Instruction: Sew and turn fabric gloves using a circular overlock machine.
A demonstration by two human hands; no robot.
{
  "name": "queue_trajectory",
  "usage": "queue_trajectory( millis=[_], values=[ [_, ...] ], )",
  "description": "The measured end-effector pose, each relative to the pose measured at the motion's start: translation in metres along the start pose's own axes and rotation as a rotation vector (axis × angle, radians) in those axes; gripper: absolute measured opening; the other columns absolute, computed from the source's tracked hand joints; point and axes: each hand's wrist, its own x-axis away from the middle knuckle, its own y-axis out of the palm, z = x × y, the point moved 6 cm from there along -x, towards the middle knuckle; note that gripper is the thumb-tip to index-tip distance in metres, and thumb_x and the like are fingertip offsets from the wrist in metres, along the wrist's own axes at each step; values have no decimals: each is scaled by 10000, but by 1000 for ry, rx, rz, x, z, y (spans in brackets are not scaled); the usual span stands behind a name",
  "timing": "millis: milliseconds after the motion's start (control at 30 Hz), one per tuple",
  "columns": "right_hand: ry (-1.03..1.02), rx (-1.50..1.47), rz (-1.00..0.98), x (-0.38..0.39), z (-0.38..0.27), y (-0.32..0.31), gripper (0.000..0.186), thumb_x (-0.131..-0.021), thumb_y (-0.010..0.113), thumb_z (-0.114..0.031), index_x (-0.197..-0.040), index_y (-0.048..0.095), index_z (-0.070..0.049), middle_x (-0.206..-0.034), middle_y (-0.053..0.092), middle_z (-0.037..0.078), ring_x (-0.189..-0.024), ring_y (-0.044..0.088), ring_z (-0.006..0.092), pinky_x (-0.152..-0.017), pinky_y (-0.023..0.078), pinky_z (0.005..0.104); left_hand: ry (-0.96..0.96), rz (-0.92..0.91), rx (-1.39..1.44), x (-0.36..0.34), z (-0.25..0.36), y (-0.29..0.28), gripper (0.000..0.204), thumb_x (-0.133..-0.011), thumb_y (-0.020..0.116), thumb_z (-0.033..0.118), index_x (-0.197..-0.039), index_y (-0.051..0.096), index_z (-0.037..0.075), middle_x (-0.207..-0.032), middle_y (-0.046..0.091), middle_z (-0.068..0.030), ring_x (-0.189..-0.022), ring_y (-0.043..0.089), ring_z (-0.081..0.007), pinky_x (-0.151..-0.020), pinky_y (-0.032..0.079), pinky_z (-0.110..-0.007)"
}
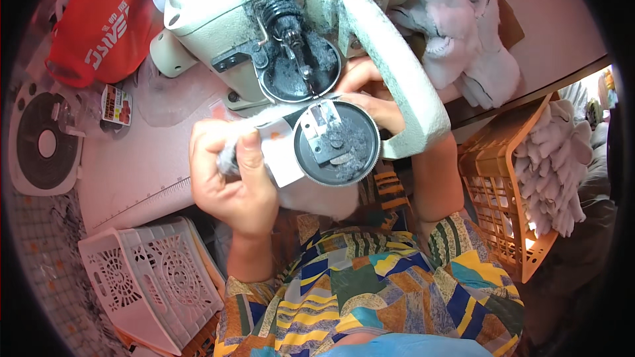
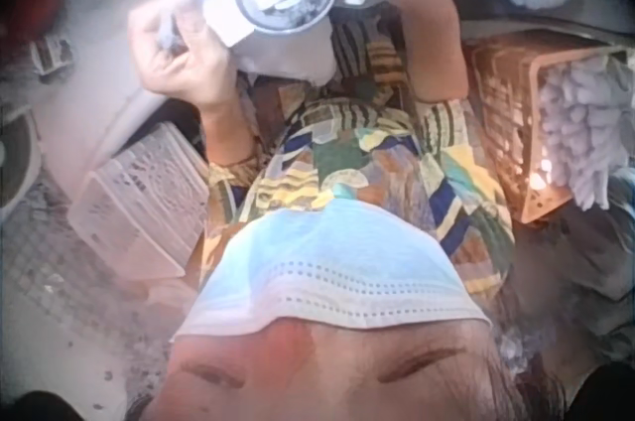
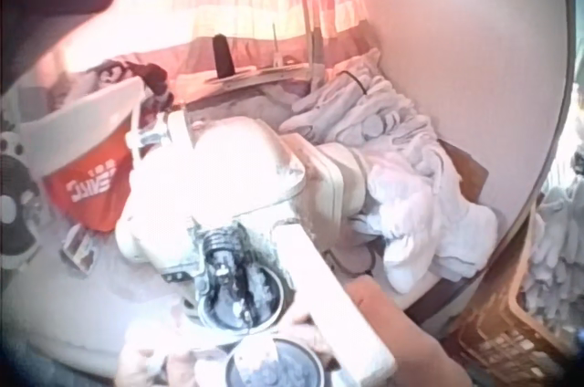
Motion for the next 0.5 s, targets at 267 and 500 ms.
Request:
queue_trajectory(
  millis=[267, 500],
  values=[
    [49, -324, 105, 1, 4, -6, 205, -827, 707, -31, -1004, 671, 67, -902, 702, 81, -790, 661, 102, -698, 532, 228, 134, 61, -53, 1, 5, 9, 80, -819, 667, -21, -823, 588, -9, -788, 554, -90, -725, 515, -201, -707, 431, -310],
    [28, -308, 149, 1, 1, -7, 173, -853, 677, -30, -997, 661, 64, -895, 697, 77, -782, 657, 98, -695, 527, 226, 102, 1, -16, 2, 7, 12, 89, -891, 610, 16, -838, 552, -27, -839, 531, -73, -796, 505, -143, -808, 442, -286]
  ],
)
